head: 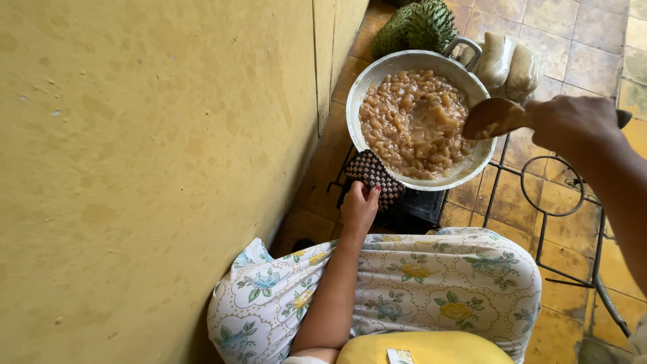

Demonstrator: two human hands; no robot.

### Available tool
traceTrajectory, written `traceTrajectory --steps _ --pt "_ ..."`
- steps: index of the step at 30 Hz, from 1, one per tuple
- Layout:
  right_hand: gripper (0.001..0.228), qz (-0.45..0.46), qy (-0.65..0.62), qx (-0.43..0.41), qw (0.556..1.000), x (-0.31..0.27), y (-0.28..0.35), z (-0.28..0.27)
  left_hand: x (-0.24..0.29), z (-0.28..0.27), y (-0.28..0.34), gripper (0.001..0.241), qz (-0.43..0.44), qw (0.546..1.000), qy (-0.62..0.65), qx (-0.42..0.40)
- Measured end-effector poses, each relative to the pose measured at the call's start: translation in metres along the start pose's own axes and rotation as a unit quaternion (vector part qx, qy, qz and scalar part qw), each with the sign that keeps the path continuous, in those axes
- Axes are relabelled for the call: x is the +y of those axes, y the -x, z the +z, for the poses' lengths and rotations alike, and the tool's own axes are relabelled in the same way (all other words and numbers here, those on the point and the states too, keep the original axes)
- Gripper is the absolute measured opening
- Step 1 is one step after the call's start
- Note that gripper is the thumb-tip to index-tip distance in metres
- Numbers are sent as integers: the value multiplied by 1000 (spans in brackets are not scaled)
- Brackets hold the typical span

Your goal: Stirring a thick brown paste in a pan on a portable stove using a wooden spoon

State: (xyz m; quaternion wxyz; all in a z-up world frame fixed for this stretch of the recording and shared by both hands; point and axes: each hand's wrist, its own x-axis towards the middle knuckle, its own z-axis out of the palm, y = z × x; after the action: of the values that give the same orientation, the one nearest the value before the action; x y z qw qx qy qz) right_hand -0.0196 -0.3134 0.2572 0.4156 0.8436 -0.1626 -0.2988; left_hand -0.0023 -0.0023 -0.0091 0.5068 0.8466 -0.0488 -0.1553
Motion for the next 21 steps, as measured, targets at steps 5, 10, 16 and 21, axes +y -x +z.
traceTrajectory --steps 5,10,16,21 --pt "34 -13 -81 -135 987 2 -17 29 -7 5 0 44 12 1000 -22 13" --pt "17 -105 -431 -173 879 -49 -41 110 5 -4 5 46 15 1000 -9 10" --pt "22 -98 -642 -176 740 -140 -35 85 16 -10 5 40 6 1000 0 0" --pt "38 -39 -802 -43 595 -224 -93 128 11 -8 2 41 -24 999 -23 -21"
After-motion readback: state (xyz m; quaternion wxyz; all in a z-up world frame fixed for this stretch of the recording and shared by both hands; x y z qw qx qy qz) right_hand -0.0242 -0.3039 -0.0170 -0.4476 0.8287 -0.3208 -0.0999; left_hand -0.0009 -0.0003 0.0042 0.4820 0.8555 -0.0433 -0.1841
